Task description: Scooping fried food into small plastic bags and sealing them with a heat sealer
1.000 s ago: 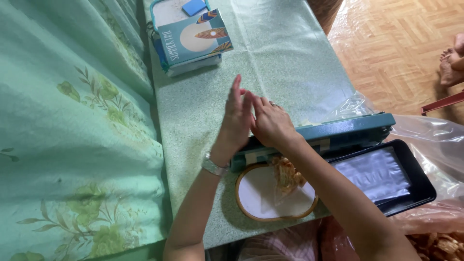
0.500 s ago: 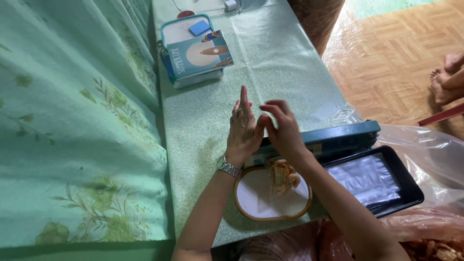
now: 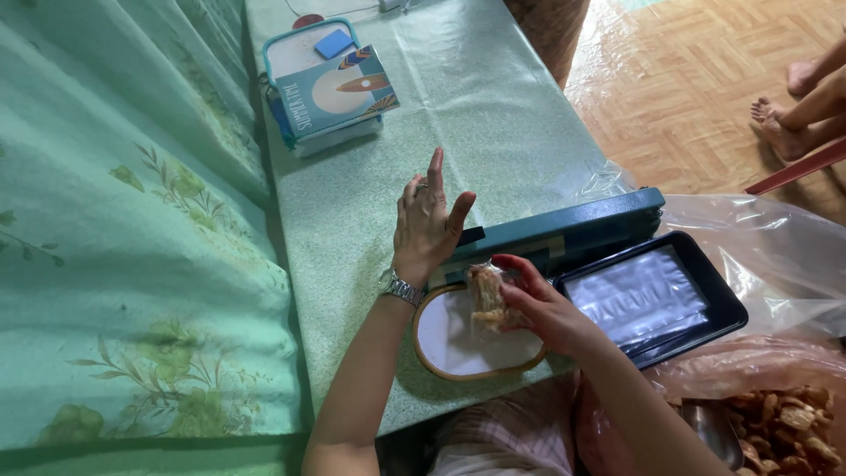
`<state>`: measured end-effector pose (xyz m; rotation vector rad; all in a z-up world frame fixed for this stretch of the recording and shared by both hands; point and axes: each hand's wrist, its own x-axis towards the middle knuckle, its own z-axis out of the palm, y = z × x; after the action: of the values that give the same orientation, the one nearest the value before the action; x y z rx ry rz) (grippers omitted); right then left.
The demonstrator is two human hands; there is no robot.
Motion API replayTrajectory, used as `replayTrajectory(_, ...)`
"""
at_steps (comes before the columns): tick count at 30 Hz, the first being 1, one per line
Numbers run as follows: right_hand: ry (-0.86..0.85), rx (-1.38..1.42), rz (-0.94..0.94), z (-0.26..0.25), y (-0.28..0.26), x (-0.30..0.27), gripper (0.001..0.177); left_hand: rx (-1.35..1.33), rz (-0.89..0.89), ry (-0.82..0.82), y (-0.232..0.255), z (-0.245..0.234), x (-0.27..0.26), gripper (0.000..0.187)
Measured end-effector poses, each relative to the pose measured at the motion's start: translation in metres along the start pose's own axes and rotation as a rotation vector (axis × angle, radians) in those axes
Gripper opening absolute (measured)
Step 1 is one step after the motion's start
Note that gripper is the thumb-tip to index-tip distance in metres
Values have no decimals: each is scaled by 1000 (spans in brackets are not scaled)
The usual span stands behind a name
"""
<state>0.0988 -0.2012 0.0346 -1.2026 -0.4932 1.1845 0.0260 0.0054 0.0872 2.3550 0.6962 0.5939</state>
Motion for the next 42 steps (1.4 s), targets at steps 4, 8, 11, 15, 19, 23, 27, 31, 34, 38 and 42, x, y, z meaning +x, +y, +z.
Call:
replayTrajectory(4,-16,-143,-47,-6,10,3,52,22,-18,-12,2,1,1,92)
replayTrajectory(8,-6,-137,-109,-5,12,2,50,-2,-4,-4,5,-4,0,93)
replayTrajectory(11,28,-153,-102,-7,22,4,52,46,0,2,0,4,2,92)
replayTrajectory(15,39,-187,-110,0,15,3,52,48,13,-1,-1,4,1,91)
replayTrajectory(19,27,-195,-183,2,17,2,53,125,31,37,1,5,3,86)
replayTrajectory(23,16,-249,-210,12,7,-3,53,291,58,54,-9,23,11,72)
replayTrajectory(27,9,-258,-263,-1,21,-3,52,299,19,-52,-1,21,23,70)
replayTrajectory(31,-26,-230,-439,-12,40,-15,54,354,277,197,44,-6,38,54)
replayTrajectory(34,-6,-263,-530,-5,28,-42,51,220,563,398,82,-40,25,47)
replayTrajectory(38,54,-412,-771,1,10,-76,41,-341,619,477,91,-53,-45,48)
replayTrajectory(42,182,-505,-855,2,3,-102,44,-813,163,283,98,7,-124,69)
